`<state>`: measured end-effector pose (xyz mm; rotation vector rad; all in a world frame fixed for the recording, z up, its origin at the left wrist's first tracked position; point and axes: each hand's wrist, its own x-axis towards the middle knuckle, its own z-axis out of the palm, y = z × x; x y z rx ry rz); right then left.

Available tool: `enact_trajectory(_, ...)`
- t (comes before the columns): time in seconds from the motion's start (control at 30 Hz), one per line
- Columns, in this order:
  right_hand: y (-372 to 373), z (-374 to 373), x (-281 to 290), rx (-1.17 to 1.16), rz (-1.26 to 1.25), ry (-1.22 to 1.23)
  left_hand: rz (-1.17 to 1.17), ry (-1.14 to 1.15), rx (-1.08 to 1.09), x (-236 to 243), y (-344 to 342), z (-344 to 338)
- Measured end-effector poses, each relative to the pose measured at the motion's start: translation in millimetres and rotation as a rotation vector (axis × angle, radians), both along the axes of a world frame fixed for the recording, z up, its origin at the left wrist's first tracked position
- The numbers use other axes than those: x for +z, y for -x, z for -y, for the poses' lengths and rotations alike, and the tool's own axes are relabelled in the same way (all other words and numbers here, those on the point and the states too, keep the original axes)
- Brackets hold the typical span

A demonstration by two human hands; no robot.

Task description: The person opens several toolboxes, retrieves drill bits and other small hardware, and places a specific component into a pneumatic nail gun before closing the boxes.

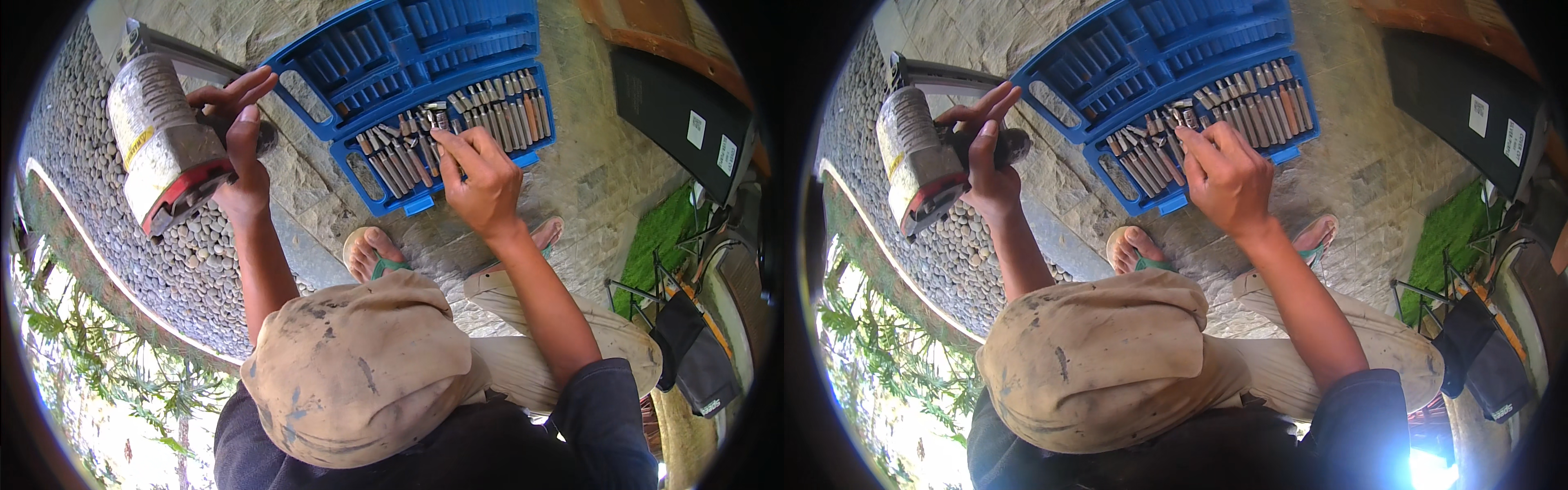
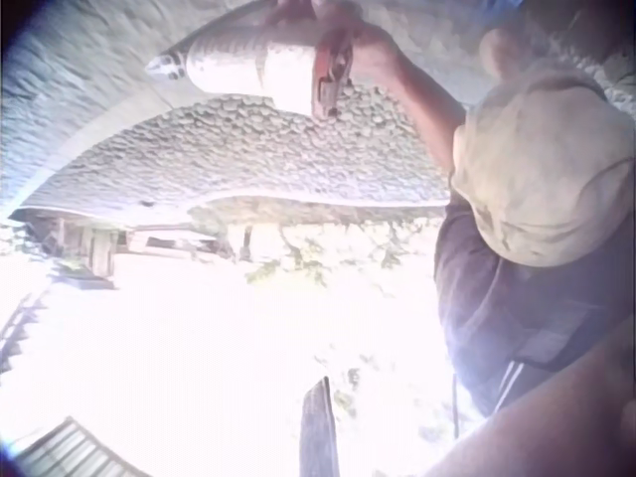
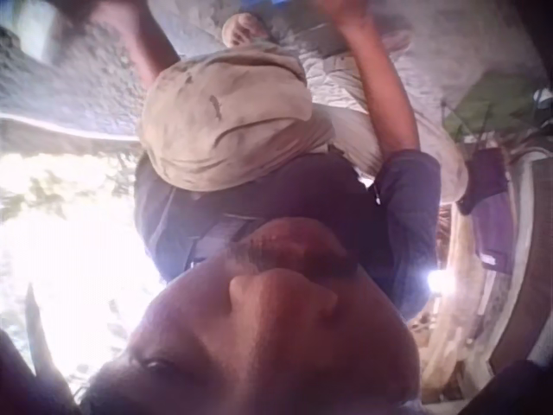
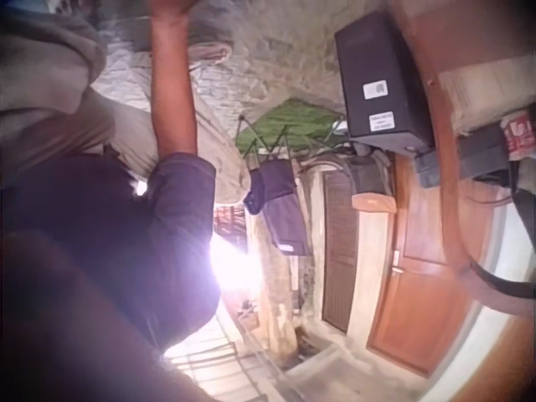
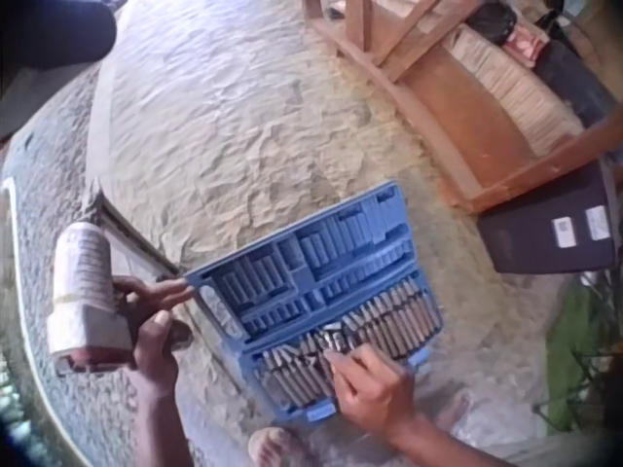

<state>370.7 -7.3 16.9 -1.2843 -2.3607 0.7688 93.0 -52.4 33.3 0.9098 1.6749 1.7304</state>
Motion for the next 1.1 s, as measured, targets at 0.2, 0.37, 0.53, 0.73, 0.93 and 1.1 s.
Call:
enact_trajectory(0.2,13.1,5.9,4.3,0.016,0.023,0.021,0.021,0.031,-0.022,0.4,1.6,2.5)
enact_trajectory(0.37,16.0,1.8,2.4,0.008,0.014,-0.015,0.007,0.062,-0.028,1.1,3.4,5.7)
enact_trajectory(0.53,22.3,1.9,4.9,0.056,0.021,0.007,-0.010,0.078,-0.054,0.5,3.7,6.9)
enact_trajectory(0.73,23.6,22.3,6.5,0.160,0.045,0.074,-0.030,0.039,-0.081,-2.3,5.3,7.7)
enact_trajectory(0.93,18.4,45.8,7.6,0.240,0.036,0.111,0.014,0.036,-0.068,-2.8,7.1,9.5)
enact_trajectory(1.1,8.8,62.9,9.3,0.303,0.074,0.107,0.004,0.062,-0.053,-1.7,5.6,8.5)
